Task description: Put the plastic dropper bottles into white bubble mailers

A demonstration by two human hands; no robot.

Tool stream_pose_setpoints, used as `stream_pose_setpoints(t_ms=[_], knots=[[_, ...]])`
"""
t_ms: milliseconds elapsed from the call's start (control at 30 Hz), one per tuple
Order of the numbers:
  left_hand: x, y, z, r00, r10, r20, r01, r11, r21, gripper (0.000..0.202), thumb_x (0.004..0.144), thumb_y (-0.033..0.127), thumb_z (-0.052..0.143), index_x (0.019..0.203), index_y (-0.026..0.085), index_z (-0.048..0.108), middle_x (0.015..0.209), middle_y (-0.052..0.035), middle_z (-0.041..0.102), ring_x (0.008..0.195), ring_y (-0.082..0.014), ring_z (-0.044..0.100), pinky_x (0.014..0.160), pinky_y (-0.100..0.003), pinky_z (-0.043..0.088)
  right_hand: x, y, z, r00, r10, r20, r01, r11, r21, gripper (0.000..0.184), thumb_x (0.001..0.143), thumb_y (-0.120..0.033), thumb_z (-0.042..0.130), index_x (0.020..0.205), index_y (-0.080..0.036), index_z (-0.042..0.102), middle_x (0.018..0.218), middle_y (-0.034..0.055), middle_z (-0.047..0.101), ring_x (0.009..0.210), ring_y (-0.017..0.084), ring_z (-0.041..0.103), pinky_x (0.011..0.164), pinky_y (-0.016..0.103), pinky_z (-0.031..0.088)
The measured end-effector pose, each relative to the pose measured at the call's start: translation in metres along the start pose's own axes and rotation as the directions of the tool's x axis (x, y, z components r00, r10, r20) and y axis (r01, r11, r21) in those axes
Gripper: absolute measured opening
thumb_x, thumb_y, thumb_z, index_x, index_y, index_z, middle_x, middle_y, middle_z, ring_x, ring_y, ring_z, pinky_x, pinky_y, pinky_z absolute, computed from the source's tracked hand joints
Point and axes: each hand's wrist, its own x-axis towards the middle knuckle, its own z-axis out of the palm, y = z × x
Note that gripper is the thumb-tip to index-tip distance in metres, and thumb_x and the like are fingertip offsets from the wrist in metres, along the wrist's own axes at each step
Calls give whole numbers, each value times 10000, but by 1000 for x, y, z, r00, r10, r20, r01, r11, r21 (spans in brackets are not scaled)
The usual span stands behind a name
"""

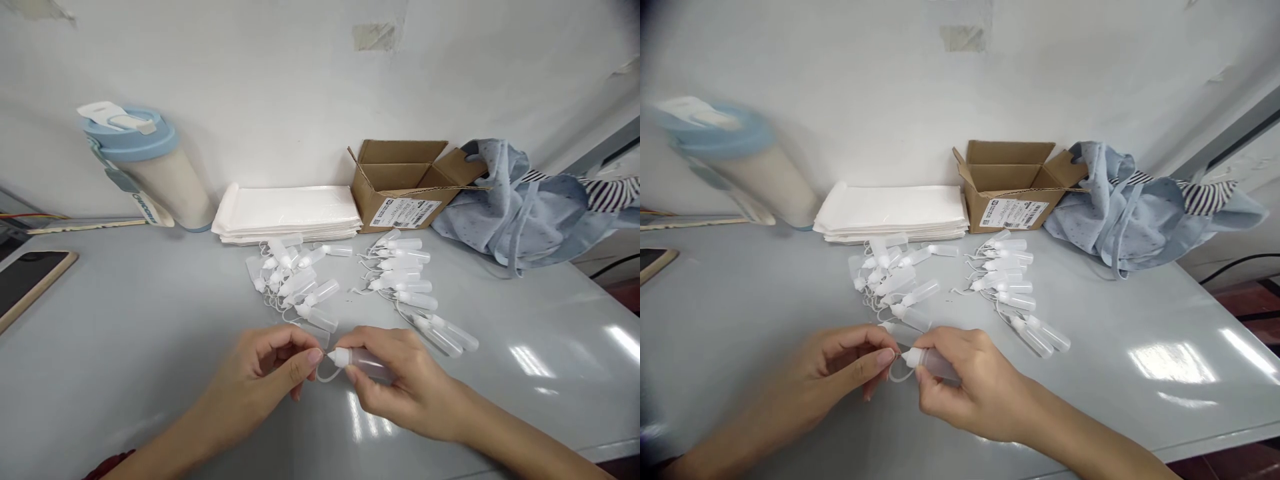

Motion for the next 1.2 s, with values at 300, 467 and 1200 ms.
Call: stream_pose_setpoints(t_ms=[300, 467, 1200], knots=[[0, -3, 1, 999, 1, 35, -2, 1000, 18, 250, 884, 362, 570, 727, 187, 654, 628, 38, 563, 563, -96, 502, 562, -199, 421, -1, 3, 2, 997, -50, 61, 52, 998, -25, 193, 871, -203, 486, 1005, -142, 611, 733, 18, 686, 562, 108, 558, 544, 218, 448], [2, -1, 2, 998, -8, 59, 7, 1000, 15, 251, 872, 352, 568, 697, 187, 638, 610, 37, 550, 553, -103, 484, 545, -203, 418, -2, 3, 3, 993, -57, 105, 60, 998, -31, 209, 869, -171, 450, 1006, -141, 605, 800, 45, 708, 651, 135, 622, 609, 239, 476], [18, -6, -32, 909, -69, -410, 100, 993, 56, 311, 860, 520, 584, 942, 235, 678, 611, 60, 544, 562, -122, 504, 648, -274, 425, 2, 21, -62, 982, 135, -131, -188, 752, -632, 199, 961, -315, 465, 938, -168, 598, 784, 37, 654, 564, 157, 580, 523, 279, 419]])
